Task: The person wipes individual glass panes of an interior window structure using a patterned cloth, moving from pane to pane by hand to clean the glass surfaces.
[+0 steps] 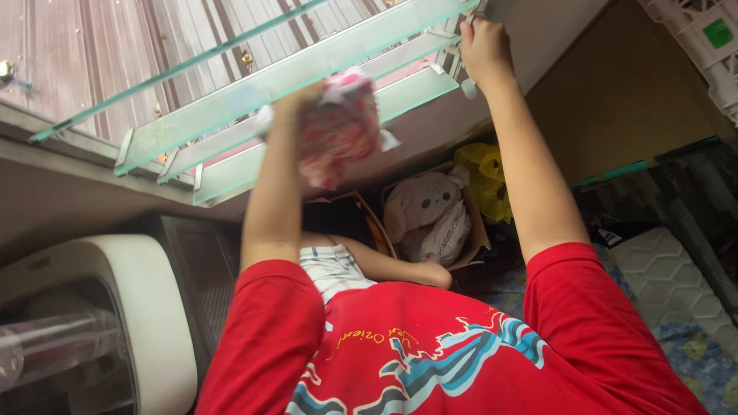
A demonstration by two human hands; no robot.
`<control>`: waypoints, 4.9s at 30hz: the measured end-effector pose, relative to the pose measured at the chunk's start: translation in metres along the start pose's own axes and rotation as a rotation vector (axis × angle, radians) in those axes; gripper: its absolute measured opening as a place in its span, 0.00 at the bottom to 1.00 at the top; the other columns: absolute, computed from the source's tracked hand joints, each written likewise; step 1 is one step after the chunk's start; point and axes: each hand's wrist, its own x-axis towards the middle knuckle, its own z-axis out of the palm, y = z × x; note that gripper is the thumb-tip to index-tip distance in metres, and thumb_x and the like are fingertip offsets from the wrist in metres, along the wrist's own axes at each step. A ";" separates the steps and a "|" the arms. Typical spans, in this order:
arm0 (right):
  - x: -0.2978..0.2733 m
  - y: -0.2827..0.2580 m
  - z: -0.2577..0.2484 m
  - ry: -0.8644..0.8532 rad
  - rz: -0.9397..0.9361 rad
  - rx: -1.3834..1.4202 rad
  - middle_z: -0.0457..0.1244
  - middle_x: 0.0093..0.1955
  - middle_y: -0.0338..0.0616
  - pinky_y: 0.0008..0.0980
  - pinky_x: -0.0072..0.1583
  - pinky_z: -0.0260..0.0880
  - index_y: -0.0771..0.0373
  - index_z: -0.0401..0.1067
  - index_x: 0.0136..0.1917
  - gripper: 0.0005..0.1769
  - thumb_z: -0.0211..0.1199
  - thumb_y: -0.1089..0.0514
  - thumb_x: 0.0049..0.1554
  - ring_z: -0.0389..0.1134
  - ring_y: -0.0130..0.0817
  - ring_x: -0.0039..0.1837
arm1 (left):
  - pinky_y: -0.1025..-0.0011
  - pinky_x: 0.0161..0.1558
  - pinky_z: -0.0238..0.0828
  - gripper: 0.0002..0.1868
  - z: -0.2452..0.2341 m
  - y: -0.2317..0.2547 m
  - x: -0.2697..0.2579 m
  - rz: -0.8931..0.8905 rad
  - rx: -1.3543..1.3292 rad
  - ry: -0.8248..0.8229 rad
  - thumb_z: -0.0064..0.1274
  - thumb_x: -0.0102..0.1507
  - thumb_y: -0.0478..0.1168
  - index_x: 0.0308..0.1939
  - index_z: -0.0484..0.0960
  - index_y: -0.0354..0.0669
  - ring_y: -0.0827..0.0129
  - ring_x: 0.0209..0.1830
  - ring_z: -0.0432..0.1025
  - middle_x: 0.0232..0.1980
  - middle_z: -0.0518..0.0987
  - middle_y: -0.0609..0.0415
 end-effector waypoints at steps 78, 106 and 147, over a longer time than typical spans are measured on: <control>-0.002 0.009 0.006 0.040 -0.096 -0.102 0.68 0.42 0.66 0.57 0.46 0.69 0.70 0.73 0.49 0.10 0.57 0.61 0.67 0.69 0.67 0.47 | 0.56 0.75 0.41 0.36 -0.083 -0.195 -0.098 -0.680 0.206 -0.106 0.27 0.65 0.59 0.76 0.62 0.53 0.53 0.79 0.51 0.79 0.57 0.47; 0.001 0.005 0.008 0.007 0.018 -0.149 0.69 0.42 0.65 0.54 0.47 0.72 0.70 0.72 0.50 0.12 0.55 0.59 0.70 0.72 0.63 0.46 | 0.57 0.71 0.58 0.32 0.089 0.220 0.069 -0.142 -0.065 -0.158 0.25 0.64 0.61 0.65 0.76 0.65 0.58 0.72 0.65 0.72 0.69 0.51; -0.001 0.022 0.015 0.028 -0.043 -0.192 0.68 0.41 0.65 0.51 0.47 0.73 0.72 0.71 0.46 0.15 0.53 0.60 0.71 0.72 0.63 0.46 | 0.51 0.72 0.42 0.37 -0.102 -0.158 -0.123 -0.760 0.176 -0.141 0.23 0.66 0.61 0.71 0.68 0.46 0.43 0.76 0.51 0.75 0.60 0.38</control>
